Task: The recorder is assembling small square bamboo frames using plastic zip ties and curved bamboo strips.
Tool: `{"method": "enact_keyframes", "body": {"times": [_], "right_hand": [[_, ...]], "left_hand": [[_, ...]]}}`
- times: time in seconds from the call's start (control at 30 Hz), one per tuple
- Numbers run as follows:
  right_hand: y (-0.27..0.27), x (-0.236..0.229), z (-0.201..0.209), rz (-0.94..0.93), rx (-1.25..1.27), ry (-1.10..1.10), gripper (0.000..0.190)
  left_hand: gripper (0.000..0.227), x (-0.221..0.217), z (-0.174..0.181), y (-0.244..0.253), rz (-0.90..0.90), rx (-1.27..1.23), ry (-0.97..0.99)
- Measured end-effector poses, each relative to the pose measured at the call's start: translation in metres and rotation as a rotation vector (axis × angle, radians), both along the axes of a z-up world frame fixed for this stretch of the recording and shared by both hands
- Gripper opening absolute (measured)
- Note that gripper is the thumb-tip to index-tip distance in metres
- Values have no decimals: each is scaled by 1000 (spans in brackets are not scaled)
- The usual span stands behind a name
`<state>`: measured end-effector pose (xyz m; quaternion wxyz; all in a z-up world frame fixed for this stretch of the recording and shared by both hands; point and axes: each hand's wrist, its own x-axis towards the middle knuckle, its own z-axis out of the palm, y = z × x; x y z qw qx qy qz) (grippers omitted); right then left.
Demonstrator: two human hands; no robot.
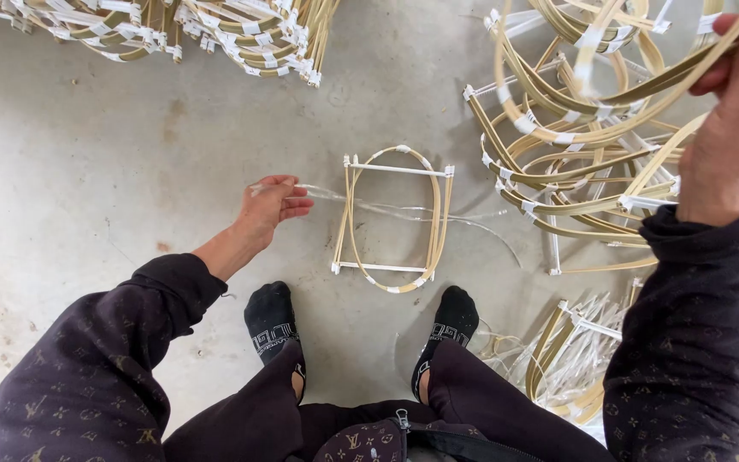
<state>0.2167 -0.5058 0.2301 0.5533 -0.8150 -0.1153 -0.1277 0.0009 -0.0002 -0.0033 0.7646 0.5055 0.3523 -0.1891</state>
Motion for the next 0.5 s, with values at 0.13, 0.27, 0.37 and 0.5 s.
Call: {"method": "enact_keyframes", "body": {"times": [0.13,0.27,0.37,0.5], "right_hand": [[-19,-10,7,14,-286,-110,35],[-25,-19,4,30,-342,-37,26],[-40,-27,-7,-42,-505,-62,22],[10,-51,15,1,-482,-183,23]], "left_hand": [[64,6,9,1,138,31,87],[90,8,12,8,331,189,79],[79,1,3,4,314,464,-142],[24,-4,17,-21,-119,837,-591]]}}
